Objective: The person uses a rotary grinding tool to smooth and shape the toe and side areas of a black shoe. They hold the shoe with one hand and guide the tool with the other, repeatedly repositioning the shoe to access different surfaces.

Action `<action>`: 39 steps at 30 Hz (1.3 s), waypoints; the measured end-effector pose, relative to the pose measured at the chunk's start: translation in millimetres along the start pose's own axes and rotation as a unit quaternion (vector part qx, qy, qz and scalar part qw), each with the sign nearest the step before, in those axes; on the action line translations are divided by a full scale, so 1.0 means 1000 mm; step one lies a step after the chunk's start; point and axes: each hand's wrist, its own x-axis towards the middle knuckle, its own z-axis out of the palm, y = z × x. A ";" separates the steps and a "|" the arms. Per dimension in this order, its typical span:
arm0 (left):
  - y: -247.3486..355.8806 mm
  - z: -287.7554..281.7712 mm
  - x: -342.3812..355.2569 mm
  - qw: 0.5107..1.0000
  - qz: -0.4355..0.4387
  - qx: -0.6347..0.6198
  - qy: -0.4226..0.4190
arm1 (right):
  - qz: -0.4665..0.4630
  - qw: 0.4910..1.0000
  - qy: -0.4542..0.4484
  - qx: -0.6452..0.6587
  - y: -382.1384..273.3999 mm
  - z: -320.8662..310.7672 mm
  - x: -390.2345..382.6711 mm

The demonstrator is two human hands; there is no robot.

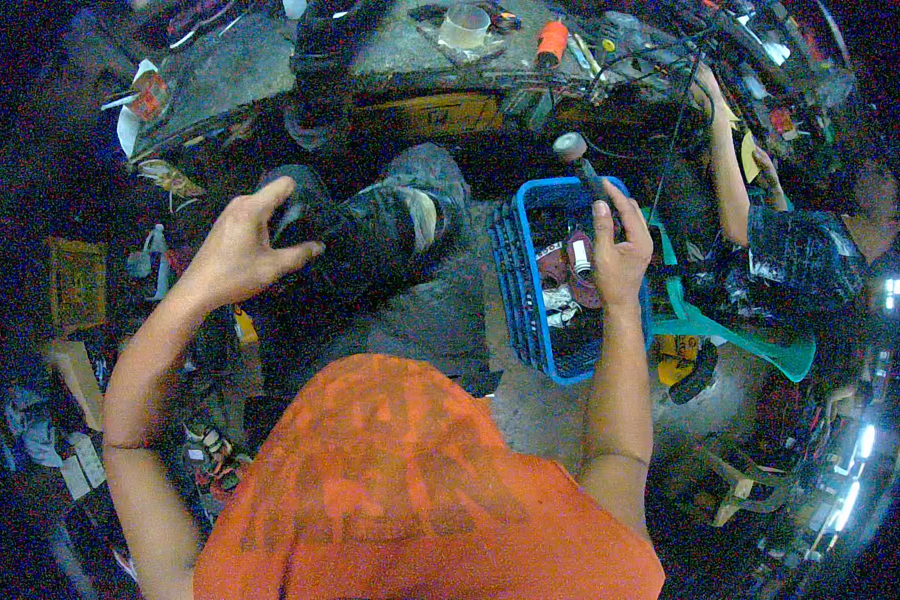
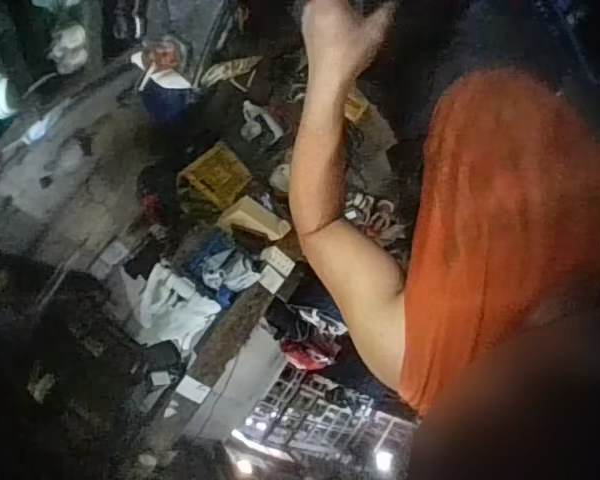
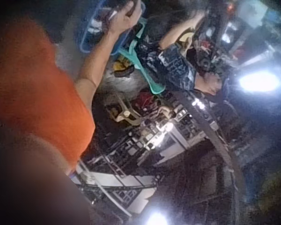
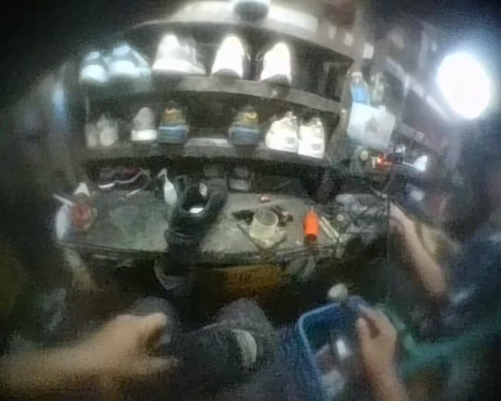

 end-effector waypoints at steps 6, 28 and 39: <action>-0.033 -0.046 0.069 0.982 -0.022 -0.119 -0.146 | -0.017 0.994 -0.107 0.016 -0.005 0.012 0.014; -0.085 0.116 0.185 0.823 0.187 -0.420 -0.334 | -0.104 0.942 -0.310 -0.075 -0.046 0.027 0.039; -0.047 0.098 0.177 0.892 0.329 -0.138 -0.279 | -0.108 0.950 -0.286 -0.067 -0.060 0.029 0.045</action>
